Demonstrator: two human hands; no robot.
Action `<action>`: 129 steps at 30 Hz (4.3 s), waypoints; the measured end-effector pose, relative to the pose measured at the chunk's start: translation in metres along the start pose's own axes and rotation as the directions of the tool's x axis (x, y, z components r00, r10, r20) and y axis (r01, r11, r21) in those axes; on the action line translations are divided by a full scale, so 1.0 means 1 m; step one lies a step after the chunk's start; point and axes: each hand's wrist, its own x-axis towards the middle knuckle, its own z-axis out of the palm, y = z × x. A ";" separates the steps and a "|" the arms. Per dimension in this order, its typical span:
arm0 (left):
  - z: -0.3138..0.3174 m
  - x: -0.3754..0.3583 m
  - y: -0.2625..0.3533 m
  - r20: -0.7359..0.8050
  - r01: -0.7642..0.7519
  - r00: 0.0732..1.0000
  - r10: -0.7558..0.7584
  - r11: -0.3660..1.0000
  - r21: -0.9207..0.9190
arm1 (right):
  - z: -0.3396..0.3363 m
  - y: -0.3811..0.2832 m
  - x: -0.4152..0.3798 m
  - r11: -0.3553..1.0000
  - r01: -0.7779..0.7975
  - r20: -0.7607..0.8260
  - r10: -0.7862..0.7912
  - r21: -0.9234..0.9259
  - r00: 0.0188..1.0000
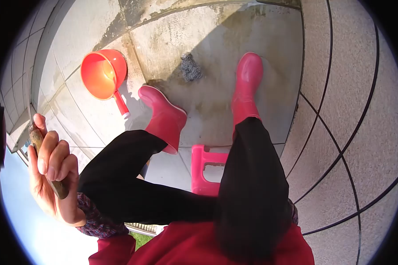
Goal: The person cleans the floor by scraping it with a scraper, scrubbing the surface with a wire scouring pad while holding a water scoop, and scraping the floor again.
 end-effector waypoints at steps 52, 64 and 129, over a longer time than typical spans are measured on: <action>0.060 0.266 -0.317 0.023 0.307 0.938 -0.345 0.863 0.400 | -0.264 -0.309 0.193 0.618 0.737 -0.638 -0.690 -0.273 0.342; 0.114 0.296 -0.296 -0.028 0.357 0.929 -0.370 0.872 0.335 | -0.305 -0.328 0.228 0.633 0.628 -0.684 -0.698 -0.452 0.211; 0.136 0.381 -0.253 0.076 0.199 0.963 -0.260 0.869 0.452 | -0.349 -0.396 0.263 0.701 0.569 -0.787 -0.600 -0.431 0.142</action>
